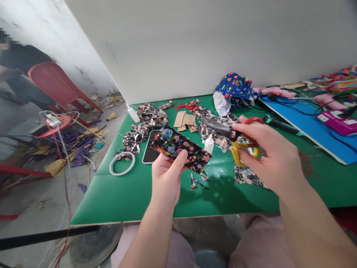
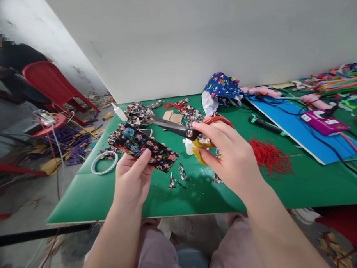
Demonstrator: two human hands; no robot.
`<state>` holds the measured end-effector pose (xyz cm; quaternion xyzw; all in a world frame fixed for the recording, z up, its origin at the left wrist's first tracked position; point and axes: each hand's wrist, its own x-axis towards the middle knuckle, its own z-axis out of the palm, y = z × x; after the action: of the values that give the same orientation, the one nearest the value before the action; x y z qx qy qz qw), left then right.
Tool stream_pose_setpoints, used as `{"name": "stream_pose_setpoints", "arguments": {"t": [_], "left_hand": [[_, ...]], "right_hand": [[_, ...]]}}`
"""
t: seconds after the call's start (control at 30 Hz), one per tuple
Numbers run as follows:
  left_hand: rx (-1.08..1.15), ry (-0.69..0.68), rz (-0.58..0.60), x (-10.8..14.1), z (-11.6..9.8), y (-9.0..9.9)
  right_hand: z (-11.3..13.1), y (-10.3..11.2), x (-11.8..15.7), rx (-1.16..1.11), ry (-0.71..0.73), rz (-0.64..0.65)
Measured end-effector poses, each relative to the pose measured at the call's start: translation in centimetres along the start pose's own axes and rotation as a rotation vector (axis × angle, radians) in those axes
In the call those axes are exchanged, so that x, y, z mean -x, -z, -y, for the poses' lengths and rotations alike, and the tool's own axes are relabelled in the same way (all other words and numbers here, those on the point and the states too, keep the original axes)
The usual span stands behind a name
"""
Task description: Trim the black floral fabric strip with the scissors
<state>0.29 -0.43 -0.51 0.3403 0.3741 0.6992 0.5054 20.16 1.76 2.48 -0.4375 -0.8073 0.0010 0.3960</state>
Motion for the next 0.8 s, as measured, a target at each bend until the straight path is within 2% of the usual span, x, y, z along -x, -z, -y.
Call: {"name": "stream_pose_setpoints", "arguments": {"t": [0.1,0.27,0.47,0.7,0.8], "left_hand": [[-0.023,0.020,-0.026,0.1,0.0,0.0],[-0.061,0.002,-0.077,0.2,0.0,-0.4],[-0.100,-0.011,-0.063,0.3,0.1,-0.5],[-0.186,-0.028,-0.033,0.3,0.8,0.4],[-0.216,-0.030,-0.050,0.4,1.0,0.6]], "right_hand": [[0.1,0.0,0.0,-0.082,-0.030,0.024],[-0.2,-0.3,0.0,-0.096,0.003,0.093],[-0.1,-0.5,0.1,-0.090,-0.077,0.212],[-0.3,-0.8,0.1,0.034,0.050,0.174],[-0.4,-1.0,0.2,0.079,0.057,0.171]]}}
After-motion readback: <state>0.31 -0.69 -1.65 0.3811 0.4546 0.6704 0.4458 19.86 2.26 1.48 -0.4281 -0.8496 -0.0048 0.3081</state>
